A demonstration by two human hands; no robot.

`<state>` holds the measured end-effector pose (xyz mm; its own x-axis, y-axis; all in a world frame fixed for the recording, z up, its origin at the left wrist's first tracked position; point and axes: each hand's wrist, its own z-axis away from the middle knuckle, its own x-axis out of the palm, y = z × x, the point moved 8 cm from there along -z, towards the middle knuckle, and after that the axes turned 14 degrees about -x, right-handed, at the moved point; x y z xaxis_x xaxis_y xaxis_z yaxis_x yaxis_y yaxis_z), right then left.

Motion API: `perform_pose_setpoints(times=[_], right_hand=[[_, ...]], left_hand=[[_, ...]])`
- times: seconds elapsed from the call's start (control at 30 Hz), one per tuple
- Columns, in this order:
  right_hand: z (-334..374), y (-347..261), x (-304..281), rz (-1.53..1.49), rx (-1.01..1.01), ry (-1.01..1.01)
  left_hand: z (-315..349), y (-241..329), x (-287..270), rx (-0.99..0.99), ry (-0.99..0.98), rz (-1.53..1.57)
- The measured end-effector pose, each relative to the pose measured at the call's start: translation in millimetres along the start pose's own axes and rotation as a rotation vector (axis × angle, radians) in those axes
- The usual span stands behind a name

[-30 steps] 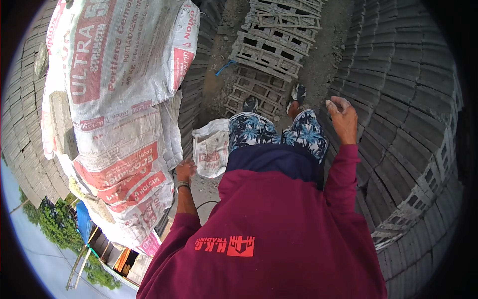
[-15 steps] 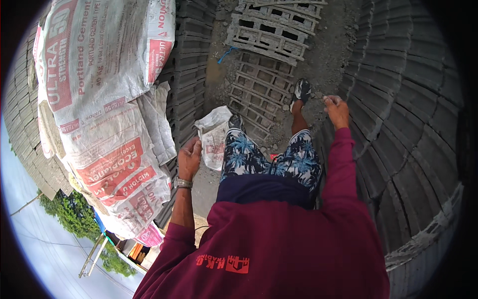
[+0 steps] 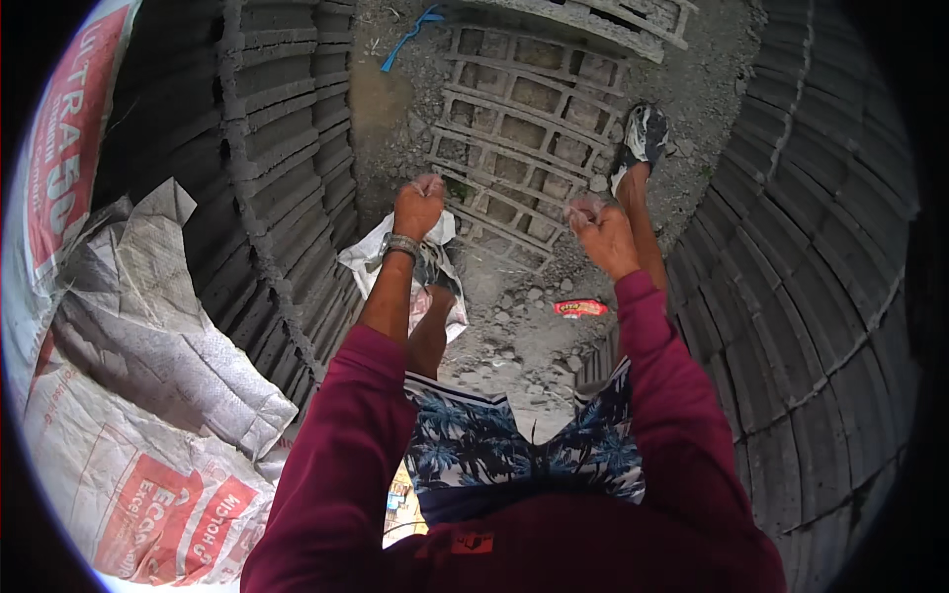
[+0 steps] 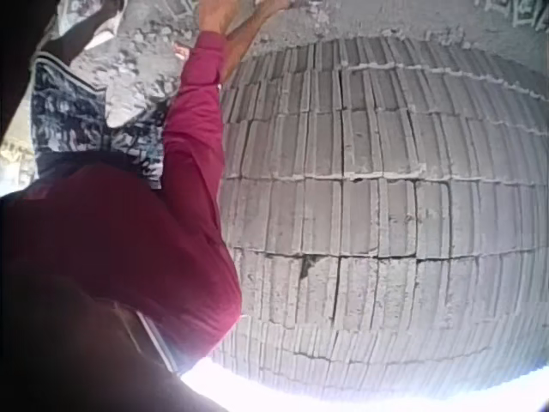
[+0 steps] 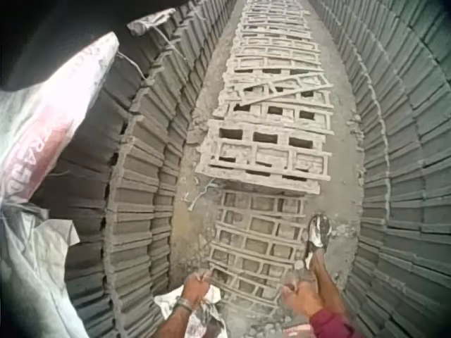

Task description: The person moves several concrete hollow blocks from one stack to another by hand.

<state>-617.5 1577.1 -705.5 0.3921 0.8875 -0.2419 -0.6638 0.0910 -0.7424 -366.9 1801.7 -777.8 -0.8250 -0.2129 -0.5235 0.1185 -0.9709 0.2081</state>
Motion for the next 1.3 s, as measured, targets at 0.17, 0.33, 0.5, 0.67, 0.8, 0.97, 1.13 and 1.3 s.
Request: perform_pose_setpoints(times=[0.17,0.33,0.5,0.67,0.8,0.97,1.13,1.3], right_hand=[[-6.7,15.1,104.3,0.277,-0.207,-0.344],[4.3,20.1,142.0,0.130,-0.137,-0.423],[-13.5,36.7,119.6,0.203,-0.099,-0.347],[-31.6,34.3,107.1,0.158,-0.096,-0.251],[-27.8,37.1,108.5,0.130,-0.036,-0.271],[-28.8,34.8,103.4,0.176,-0.054,-0.306],[-36.7,30.9,94.9,0.134,-0.118,-0.230],[-37.1,25.5,97.6,0.173,-0.085,-0.269]], left_hand=[[-101.9,-93.0,36.8,-0.122,0.193,-0.113],[-130.6,-201.7,72.6,-0.329,0.014,-0.436],[-110.2,-218.0,122.6,-0.459,-0.196,-0.683],[-92.7,-208.7,110.8,-0.089,0.166,-0.926],[-82.4,-177.5,104.6,0.214,0.056,-0.680],[-65.5,-119.9,93.6,0.346,-0.168,-0.124],[-102.9,-98.9,55.3,0.213,0.371,-0.290],[-130.4,-123.7,86.9,0.007,0.159,-0.619]])
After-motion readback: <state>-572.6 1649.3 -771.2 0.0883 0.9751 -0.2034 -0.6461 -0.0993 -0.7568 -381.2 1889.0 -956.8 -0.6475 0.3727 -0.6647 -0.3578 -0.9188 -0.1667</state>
